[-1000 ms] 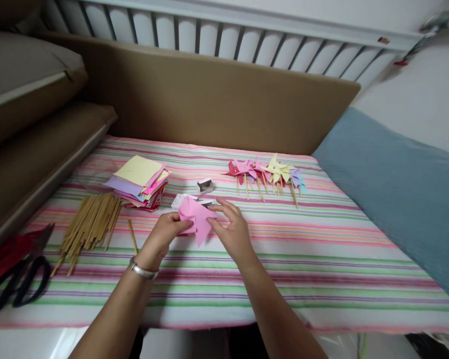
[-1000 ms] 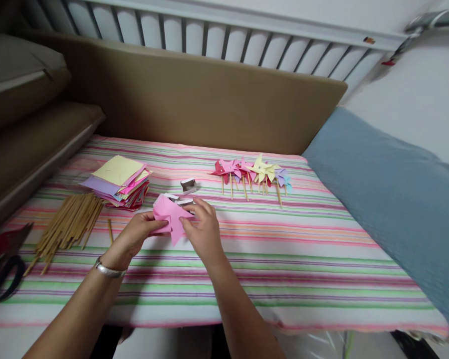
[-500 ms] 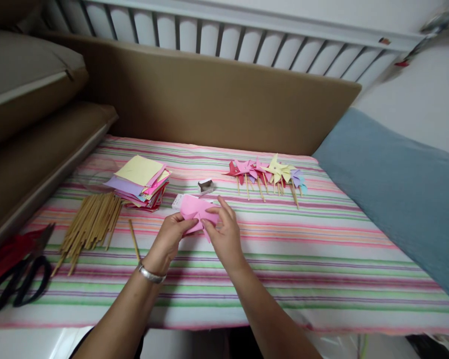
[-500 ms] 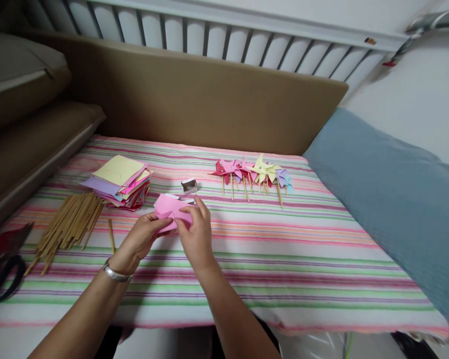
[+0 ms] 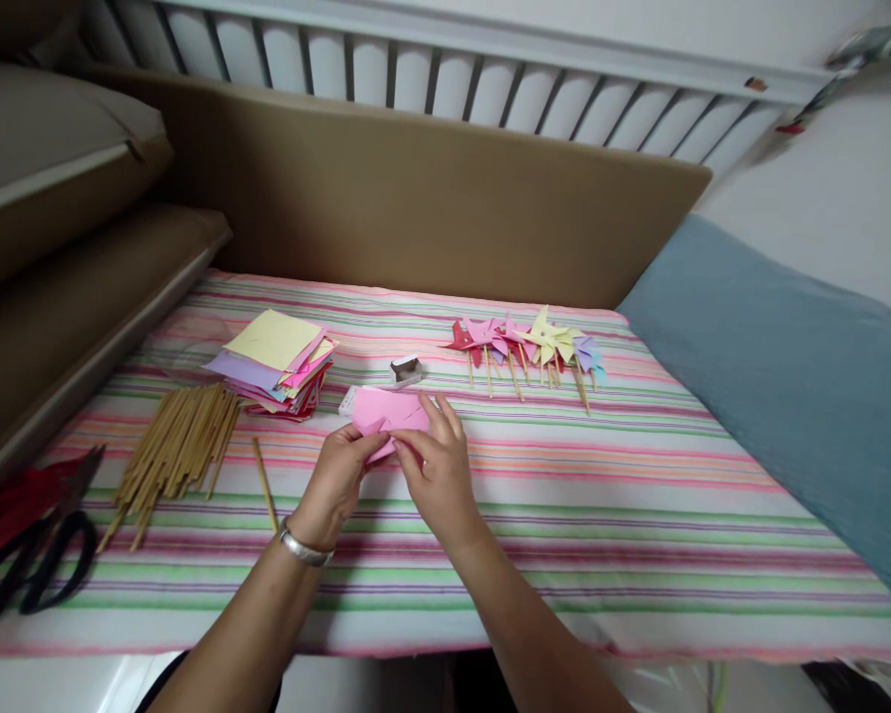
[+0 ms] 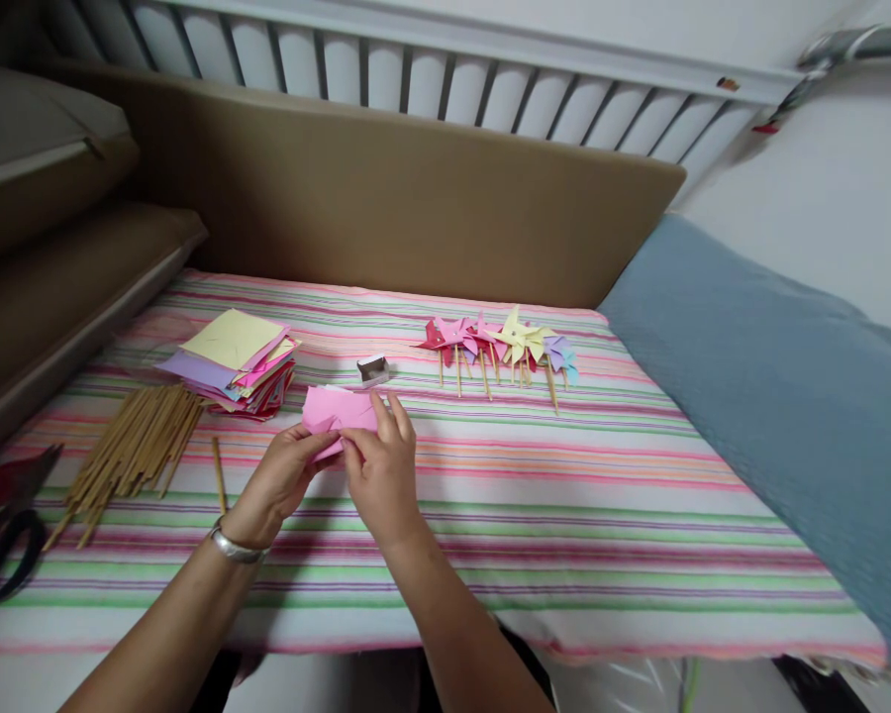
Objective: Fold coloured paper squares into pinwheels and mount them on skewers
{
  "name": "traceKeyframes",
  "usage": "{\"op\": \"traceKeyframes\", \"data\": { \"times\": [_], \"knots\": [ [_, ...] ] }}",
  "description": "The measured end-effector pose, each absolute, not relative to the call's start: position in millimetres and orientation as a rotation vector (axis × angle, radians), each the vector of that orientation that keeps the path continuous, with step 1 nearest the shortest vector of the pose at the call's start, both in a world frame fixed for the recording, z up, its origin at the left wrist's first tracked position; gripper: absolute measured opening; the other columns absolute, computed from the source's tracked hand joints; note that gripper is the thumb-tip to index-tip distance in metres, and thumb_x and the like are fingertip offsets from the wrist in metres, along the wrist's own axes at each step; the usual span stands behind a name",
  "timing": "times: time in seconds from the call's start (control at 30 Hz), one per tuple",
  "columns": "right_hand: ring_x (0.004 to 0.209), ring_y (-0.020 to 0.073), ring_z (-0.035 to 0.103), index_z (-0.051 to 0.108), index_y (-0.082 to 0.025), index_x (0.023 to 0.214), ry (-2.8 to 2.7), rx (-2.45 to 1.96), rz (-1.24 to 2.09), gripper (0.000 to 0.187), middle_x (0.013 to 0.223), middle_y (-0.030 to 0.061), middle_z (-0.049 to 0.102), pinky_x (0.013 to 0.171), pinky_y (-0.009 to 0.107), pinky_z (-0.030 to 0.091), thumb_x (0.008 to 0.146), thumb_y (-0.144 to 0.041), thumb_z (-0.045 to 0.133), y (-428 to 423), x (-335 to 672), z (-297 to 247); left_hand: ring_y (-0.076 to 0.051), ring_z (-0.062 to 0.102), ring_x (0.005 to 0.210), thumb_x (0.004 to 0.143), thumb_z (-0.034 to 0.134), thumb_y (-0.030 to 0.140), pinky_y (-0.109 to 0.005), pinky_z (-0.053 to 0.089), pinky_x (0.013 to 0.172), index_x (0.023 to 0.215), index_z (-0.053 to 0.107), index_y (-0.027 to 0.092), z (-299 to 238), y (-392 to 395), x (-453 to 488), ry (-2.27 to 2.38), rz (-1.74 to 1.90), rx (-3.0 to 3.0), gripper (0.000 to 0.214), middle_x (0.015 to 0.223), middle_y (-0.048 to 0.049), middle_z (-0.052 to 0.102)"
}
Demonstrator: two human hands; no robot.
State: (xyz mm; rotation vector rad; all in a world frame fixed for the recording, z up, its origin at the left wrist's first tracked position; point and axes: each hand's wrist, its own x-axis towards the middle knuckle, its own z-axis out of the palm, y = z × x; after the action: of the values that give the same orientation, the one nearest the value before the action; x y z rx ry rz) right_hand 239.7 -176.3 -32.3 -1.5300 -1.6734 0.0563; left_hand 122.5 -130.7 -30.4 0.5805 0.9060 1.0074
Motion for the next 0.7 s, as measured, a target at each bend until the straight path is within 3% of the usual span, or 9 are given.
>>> {"op": "traceKeyframes", "data": {
  "times": [0.37,0.57,0.7],
  "knots": [
    [0.134,0.0262,0.027,0.067,-0.022,0.098,-1.643,-1.513,0.046,0.021,0.136,0.0087,0.044,0.106,0.048,0.031,0.080,-0.020,0.056,-172.1,248.1,-26.5,-0.014,0.061,0.061,0.050,0.078,0.018,-0.027,0.048,0.066,0.071,0.072,0.009,-42.7,-130.6,125.0,0.964,0.940,0.807,0.024,0.066,-0.0051,0.071],
    [0.132,0.0267,0.030,0.067,-0.020,0.084,-1.561,-1.560,0.093,0.011,0.135,0.0110,0.046,0.106,0.047,0.031,0.080,-0.024,0.058,-173.0,249.8,-29.1,-0.015,0.062,0.062,0.048,0.080,0.019,-0.028,0.049,0.066,0.072,0.072,0.010,-38.2,-131.8,127.3,0.960,0.973,0.696,0.027,0.069,-0.0058,0.072],
    [0.131,0.0276,0.031,0.067,-0.021,0.087,-1.581,-1.593,0.149,0.013,0.135,0.0116,0.046,0.105,0.048,0.031,0.078,-0.028,0.061,-173.0,246.6,-33.8,-0.014,0.062,0.061,0.046,0.081,0.019,-0.025,0.049,0.062,0.069,0.071,0.010,-32.0,-132.8,127.7,0.899,0.995,0.619,0.027,0.066,-0.0055,0.071]
  ]
}}
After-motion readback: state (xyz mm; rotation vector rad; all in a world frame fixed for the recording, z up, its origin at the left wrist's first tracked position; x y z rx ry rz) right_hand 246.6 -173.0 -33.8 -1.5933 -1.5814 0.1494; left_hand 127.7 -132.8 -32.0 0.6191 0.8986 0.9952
